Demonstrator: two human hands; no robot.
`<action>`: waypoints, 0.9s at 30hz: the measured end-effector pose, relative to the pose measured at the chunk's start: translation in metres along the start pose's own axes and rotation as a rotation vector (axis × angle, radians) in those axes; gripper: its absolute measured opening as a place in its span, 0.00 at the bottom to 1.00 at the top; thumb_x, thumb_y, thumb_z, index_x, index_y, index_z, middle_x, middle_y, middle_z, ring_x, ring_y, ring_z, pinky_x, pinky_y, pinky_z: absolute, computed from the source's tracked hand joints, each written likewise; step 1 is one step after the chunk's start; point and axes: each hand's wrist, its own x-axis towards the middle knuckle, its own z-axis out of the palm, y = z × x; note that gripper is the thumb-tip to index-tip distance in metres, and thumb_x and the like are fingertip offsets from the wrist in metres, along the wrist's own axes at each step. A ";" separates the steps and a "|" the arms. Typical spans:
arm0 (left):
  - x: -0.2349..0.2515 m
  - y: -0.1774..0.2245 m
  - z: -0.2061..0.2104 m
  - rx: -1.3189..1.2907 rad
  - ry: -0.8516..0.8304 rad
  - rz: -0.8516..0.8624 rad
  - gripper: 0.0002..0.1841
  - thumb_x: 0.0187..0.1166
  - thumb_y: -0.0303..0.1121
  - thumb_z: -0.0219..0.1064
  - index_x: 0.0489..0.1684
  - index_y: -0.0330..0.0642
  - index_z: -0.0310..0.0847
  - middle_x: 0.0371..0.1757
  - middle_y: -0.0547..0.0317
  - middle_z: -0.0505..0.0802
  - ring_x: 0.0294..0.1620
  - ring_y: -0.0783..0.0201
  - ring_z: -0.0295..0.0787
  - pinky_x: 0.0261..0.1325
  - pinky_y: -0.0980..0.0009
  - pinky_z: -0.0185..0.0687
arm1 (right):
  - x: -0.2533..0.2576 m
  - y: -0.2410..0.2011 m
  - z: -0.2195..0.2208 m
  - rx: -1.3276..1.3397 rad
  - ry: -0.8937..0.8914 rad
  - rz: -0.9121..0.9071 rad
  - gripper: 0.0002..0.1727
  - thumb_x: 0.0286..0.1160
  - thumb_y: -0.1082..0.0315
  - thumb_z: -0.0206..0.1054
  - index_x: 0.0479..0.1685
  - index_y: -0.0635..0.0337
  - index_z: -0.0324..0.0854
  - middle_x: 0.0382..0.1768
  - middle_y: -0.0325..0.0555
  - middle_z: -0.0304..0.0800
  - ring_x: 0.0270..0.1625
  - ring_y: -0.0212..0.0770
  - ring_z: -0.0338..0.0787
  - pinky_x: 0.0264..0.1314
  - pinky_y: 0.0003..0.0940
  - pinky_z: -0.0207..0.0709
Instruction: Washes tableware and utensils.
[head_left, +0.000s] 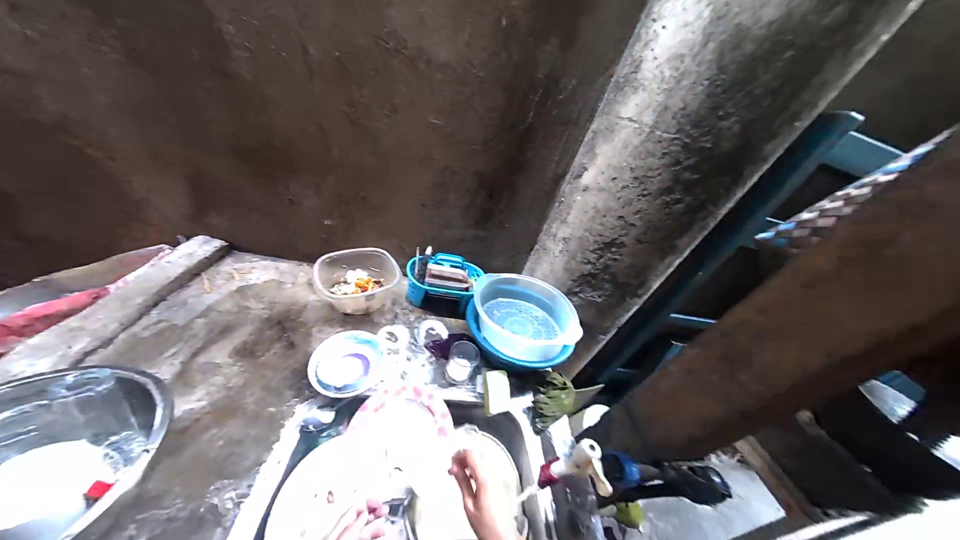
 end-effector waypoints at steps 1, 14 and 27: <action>0.006 -0.003 0.012 -0.009 -0.016 -0.017 0.21 0.93 0.33 0.38 0.70 0.28 0.69 0.61 0.53 0.86 0.56 0.69 0.87 0.60 0.69 0.83 | -0.019 0.015 -0.007 -0.038 -0.012 0.054 0.14 0.83 0.71 0.63 0.55 0.72 0.87 0.49 0.64 0.94 0.54 0.62 0.94 0.62 0.61 0.82; 0.049 -0.057 0.109 -0.009 -0.169 -0.246 0.25 0.96 0.39 0.36 0.79 0.30 0.68 0.76 0.42 0.81 0.71 0.56 0.81 0.71 0.58 0.75 | -0.079 0.073 -0.057 -0.222 0.072 0.107 0.15 0.82 0.71 0.61 0.52 0.72 0.90 0.44 0.70 0.93 0.51 0.70 0.93 0.55 0.65 0.83; 0.070 -0.064 0.152 -0.322 0.028 -0.349 0.29 0.97 0.44 0.33 0.85 0.28 0.53 0.76 0.33 0.75 0.66 0.50 0.79 0.69 0.56 0.75 | -0.074 0.119 -0.025 1.053 0.377 0.575 0.11 0.90 0.75 0.50 0.56 0.76 0.74 0.35 0.50 0.87 0.34 0.37 0.87 0.41 0.36 0.84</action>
